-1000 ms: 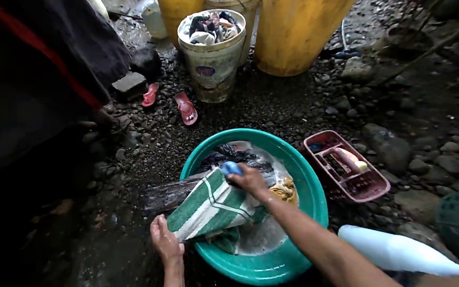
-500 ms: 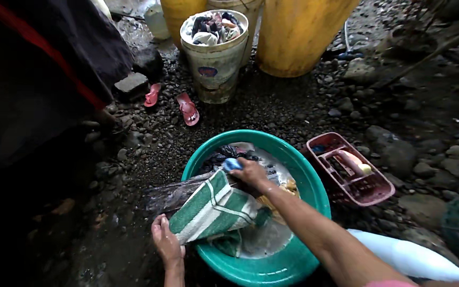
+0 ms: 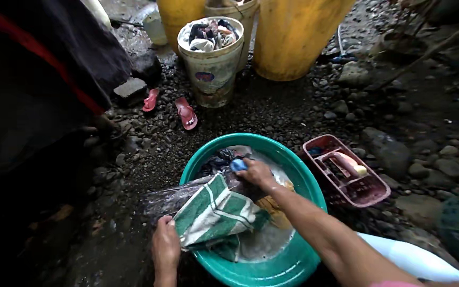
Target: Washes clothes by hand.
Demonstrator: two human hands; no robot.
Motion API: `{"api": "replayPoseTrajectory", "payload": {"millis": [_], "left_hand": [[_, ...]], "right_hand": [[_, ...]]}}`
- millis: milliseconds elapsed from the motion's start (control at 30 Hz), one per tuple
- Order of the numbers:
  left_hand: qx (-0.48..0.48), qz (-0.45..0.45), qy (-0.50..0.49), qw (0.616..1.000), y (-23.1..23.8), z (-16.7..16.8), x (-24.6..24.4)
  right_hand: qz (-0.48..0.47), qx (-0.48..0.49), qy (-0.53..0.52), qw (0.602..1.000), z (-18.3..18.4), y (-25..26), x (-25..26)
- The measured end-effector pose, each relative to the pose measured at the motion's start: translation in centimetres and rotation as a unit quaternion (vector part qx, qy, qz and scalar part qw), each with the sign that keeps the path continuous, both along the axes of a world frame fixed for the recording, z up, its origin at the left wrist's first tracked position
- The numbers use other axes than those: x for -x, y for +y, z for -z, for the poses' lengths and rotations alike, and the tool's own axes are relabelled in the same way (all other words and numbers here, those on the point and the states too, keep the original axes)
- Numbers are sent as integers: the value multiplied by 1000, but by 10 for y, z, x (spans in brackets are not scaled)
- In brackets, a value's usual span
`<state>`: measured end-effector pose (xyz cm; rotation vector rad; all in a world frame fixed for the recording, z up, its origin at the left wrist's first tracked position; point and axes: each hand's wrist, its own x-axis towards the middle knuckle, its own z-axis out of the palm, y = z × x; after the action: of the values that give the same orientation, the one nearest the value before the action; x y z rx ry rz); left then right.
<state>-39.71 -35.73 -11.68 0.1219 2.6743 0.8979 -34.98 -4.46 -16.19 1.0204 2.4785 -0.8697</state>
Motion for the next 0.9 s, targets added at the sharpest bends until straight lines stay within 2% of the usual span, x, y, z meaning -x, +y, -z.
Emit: {"api": "replayPoseTrajectory", "payload": {"millis": [67,167,233,300,433,533,600,667,733,800,900], "left_hand": [[95,126,4,987,29,-9,10],[119,275,-4,954,95,10,23],[154,330,-32,931,125,27,33],[132,342,-35,930,137,43,39],[-10,311,49,949,134,58,25],[-99,233,62,965,128,13,10],[-204,163,151,954,111,-16,3],[-264,95,199,939,89,-34,3],[-270,14,162,949,66,-34,7],[-229,-48,82,969,47,-16,11],[-134,-76,13,988,23,13,11]], "right_hand": [[60,23,42,997,-2,22,-24],[110,211,217,947,-4,9,-47],[96,332,248,905,-11,-9,-54],[67,407,237,880,-17,-23,-60],[30,435,217,873,-7,-40,-59],[-11,424,195,884,7,-34,-63],[-74,388,156,905,22,-22,-76],[-96,370,147,912,25,-3,-95],[-22,373,197,906,12,19,-113],[69,350,236,904,-2,35,-119],[227,215,218,925,-3,40,-107]]}}
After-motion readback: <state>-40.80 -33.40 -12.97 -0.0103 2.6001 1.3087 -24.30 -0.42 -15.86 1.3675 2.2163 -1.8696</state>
